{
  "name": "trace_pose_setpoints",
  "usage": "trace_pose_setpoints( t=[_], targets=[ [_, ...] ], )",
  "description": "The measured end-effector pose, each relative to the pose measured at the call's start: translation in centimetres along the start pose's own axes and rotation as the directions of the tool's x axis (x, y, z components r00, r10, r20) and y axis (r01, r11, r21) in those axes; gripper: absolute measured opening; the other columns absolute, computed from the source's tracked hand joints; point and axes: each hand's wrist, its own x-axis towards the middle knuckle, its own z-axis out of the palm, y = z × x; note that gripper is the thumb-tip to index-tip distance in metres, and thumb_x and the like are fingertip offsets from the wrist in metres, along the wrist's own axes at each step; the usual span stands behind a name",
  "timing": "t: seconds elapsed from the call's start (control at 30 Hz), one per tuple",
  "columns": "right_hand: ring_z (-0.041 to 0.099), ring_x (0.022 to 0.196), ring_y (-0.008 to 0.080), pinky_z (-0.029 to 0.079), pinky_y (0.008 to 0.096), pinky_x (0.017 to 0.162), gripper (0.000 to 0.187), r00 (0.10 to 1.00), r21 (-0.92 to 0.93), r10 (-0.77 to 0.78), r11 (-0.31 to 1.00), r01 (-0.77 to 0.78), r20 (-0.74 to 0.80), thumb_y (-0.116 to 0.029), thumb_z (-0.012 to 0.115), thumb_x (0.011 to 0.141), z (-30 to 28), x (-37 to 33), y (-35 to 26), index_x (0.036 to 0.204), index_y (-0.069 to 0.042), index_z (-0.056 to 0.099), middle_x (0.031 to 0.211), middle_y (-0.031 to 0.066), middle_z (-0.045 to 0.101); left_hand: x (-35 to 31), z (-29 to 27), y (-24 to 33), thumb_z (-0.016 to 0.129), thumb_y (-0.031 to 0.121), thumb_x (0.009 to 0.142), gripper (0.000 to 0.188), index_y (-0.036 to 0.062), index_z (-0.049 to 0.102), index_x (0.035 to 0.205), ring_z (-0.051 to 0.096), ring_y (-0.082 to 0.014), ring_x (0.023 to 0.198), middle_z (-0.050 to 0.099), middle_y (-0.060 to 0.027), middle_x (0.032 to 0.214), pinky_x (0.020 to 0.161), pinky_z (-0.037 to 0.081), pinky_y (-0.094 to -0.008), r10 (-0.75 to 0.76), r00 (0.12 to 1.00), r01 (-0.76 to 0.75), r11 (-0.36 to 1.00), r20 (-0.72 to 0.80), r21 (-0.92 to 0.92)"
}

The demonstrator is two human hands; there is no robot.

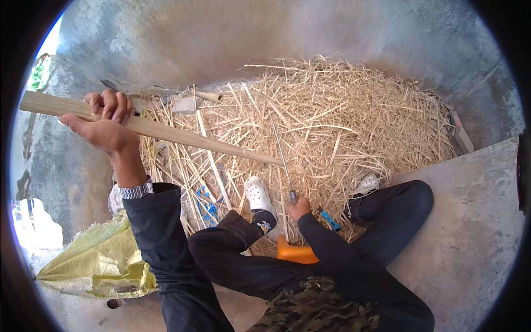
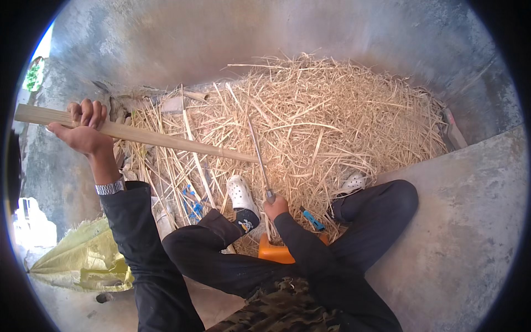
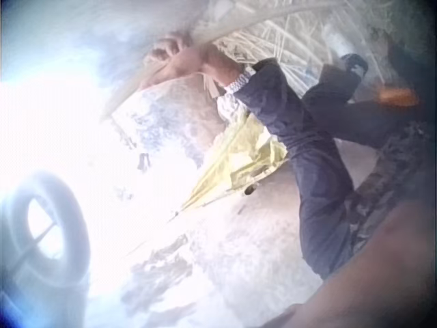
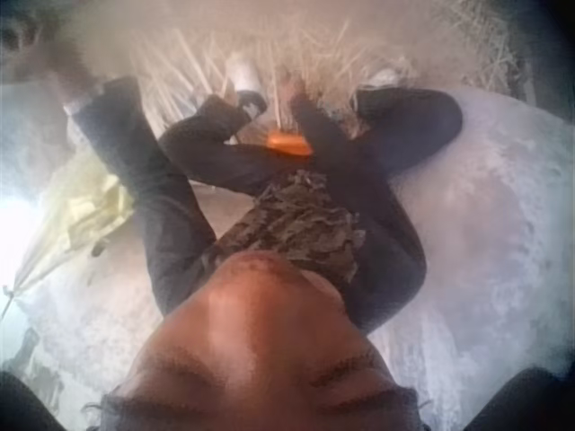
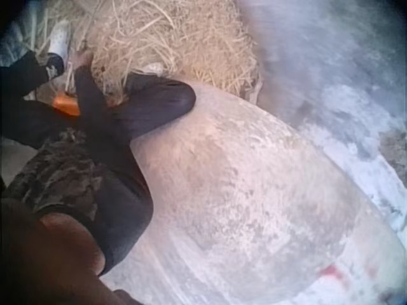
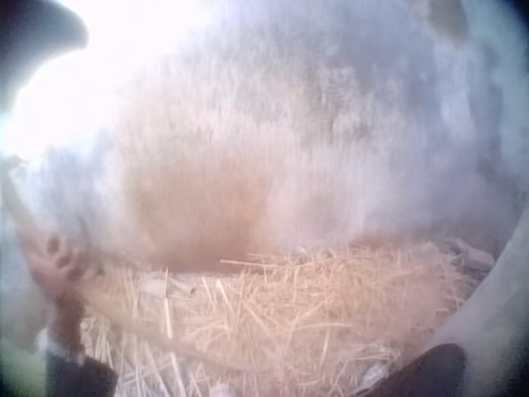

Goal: The person sits on a bed of hay and uses a utility knife to shave thin strips off a long wooden stick. They hold the stick with their left hand and scrape the blade along its length with their right hand, creating wood shavings that fall onto the hay.

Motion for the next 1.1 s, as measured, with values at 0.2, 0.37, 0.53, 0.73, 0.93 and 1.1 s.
trace_pose_setpoints(
  t=[0.2,0.37,0.53,0.73,0.93,1.1],
  targets=[
    [0.058,0.054,0.0283,0.049,0.0421,0.057,0.020,0.935,0.088,0.351,0.934,-0.346,-0.050,-0.021,0.057,0.077,2.5,9.6,9.1,0.072,-0.002,0.061,0.059,0.0112,0.059,-0.3,3.6,0.2,0.016,0.074,0.090,0.064,0.0135,0.029,0.072,0.021,-0.0107,0.044,0.025,0.0010,0.051,0.045,0.020,-0.0256,0.064,0.998,-0.065,0.996,-0.019,-0.059],
    [0.040,0.038,0.0217,0.042,0.0398,0.045,0.016,0.656,0.575,0.110,0.390,-0.719,0.746,-0.018,0.056,0.077,1.8,7.4,8.3,0.068,-0.004,0.057,0.054,0.0064,0.046,-1.4,2.5,0.3,0.016,0.074,0.090,0.064,0.0134,0.029,0.073,0.021,-0.0111,0.044,0.024,0.0010,0.052,0.046,0.020,-0.0258,0.028,0.999,-0.029,0.998,-0.016,-0.049],
    [0.045,0.040,0.0214,0.042,0.0423,0.047,0.011,0.986,0.276,0.164,0.947,-0.166,0.032,-0.012,0.057,0.076,3.1,0.6,2.6,0.068,-0.003,0.056,0.058,0.0063,0.050,-1.6,1.0,1.7,0.017,0.075,0.089,0.065,0.0136,0.028,0.072,0.021,-0.0109,0.044,0.024,0.0012,0.052,0.046,0.020,-0.0259,0.025,0.999,-0.025,1.000,-0.048,0.018],
    [0.050,0.045,0.0205,0.039,0.0394,0.042,0.013,0.868,0.218,0.486,0.840,-0.497,0.106,-0.013,0.058,0.078,3.3,2.3,6.2,0.075,0.000,0.058,0.059,0.0111,0.054,-1.6,2.7,1.0,0.014,0.071,0.092,0.063,0.0136,0.029,0.072,0.023,-0.0108,0.045,0.026,0.0008,0.053,0.044,0.020,-0.0248,-0.026,1.000,0.026,0.998,0.001,-0.062],
    [0.047,0.037,0.0197,0.037,0.0367,0.036,0.015,0.890,0.445,0.305,0.782,-0.437,0.338,-0.009,0.064,0.076,-1.0,-1.9,3.0,0.083,0.003,0.058,0.055,0.0092,0.052,0.2,1.0,4.5,0.016,0.075,0.089,0.066,0.0134,0.031,0.072,0.024,-0.0104,0.044,0.025,0.0036,0.052,0.041,0.021,-0.0270,0.078,0.995,-0.077,0.997,-0.057,0.021],
    [0.043,0.032,0.0173,0.031,0.0329,0.028,0.018,0.989,0.547,0.011,0.834,0.072,-0.147,-0.008,0.062,0.078,-8.6,-3.5,1.8,0.070,-0.002,0.048,0.049,0.0065,0.048,1.9,0.4,17.2,0.019,0.059,0.096,0.054,0.0117,0.031,0.072,0.024,-0.0112,0.047,0.027,0.0014,0.056,0.048,0.026,-0.0254,0.236,0.959,-0.234,0.972,0.155,-0.033]
  ],
)
